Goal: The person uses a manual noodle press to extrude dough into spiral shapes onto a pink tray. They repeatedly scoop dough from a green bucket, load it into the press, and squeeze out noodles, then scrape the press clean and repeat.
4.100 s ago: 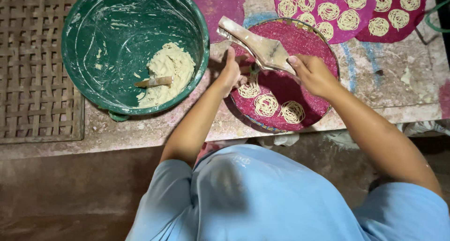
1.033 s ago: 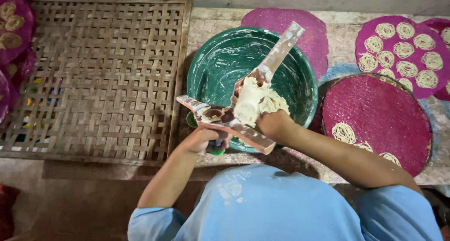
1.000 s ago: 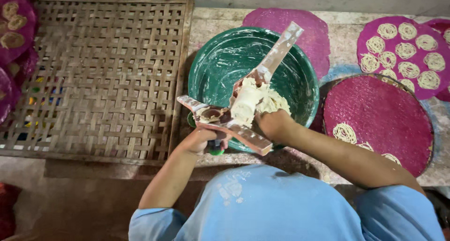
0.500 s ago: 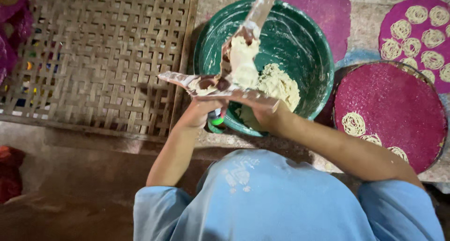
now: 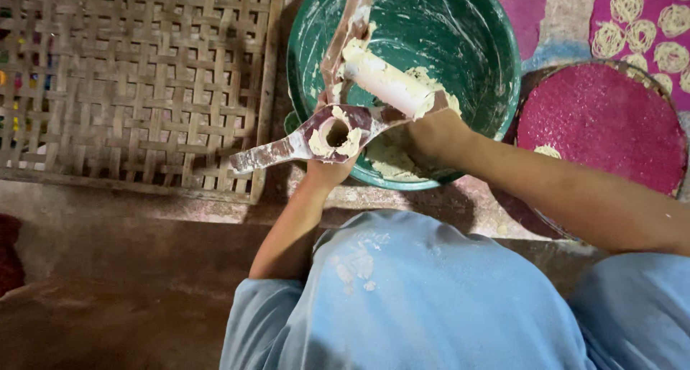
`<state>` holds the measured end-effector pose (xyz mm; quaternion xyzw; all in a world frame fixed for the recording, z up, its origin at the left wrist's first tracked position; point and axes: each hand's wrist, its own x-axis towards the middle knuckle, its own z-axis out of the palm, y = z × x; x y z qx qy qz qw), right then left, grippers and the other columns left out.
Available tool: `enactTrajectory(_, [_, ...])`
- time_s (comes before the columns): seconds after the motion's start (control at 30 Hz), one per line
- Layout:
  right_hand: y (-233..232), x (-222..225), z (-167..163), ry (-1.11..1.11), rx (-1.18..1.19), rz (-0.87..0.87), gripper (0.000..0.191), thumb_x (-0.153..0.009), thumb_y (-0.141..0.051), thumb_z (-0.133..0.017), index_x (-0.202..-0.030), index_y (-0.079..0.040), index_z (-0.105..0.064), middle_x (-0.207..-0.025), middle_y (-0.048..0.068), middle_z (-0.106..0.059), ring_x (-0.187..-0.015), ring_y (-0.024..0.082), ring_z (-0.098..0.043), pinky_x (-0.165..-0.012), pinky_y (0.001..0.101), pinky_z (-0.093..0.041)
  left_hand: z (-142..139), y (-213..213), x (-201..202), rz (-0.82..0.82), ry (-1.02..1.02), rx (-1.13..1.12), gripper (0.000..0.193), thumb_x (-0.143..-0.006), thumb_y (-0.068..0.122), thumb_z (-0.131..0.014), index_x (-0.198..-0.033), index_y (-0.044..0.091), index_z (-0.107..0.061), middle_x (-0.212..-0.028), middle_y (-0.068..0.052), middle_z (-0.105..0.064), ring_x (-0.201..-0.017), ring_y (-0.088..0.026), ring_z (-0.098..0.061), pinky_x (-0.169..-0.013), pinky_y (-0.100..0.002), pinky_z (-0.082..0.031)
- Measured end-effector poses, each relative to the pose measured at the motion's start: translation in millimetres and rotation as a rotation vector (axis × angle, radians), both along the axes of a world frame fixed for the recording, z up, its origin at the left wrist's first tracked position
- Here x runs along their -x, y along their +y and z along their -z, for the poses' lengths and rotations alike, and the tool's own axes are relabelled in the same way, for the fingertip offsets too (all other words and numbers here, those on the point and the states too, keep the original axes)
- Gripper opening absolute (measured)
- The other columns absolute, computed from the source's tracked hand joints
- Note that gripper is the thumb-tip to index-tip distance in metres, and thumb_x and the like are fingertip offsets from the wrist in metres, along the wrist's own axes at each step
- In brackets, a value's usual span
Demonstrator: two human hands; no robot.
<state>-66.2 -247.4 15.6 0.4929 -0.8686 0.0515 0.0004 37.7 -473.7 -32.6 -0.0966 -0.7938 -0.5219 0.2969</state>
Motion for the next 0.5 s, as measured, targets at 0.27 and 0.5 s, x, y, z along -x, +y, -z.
enactTrajectory(0.27, [-5,18,2,0.118,-0.195,0.003,0.032,-0.076,-0.021,-0.071,-0.107,-0.019,-0.075,-0.105,0.009,-0.07,-0.097,0.032,-0.066,-0.075,0.0482,-0.053,-14,3,1,0.028,0.033,-0.16,0.03,-0.088,0.01,-0.081,-0.114,0.004,-0.069,-0.116,-0.009,-0.069,-0.114,-0.026,-0.066,-0.114,-0.044,-0.047])
enactTrajectory(0.5, [4,-7,-53,-0.117,0.102,-0.103,0.036,-0.084,-0.023,-0.067,-0.117,-0.009,-0.069,-0.119,0.021,-0.064,-0.111,0.039,-0.06,-0.09,0.0486,-0.046,-16,2,4,-0.045,-0.004,-0.109,0.04,-0.089,0.012,-0.081,-0.123,0.004,-0.063,-0.122,-0.014,-0.065,-0.113,-0.023,-0.065,-0.105,-0.037,-0.053])
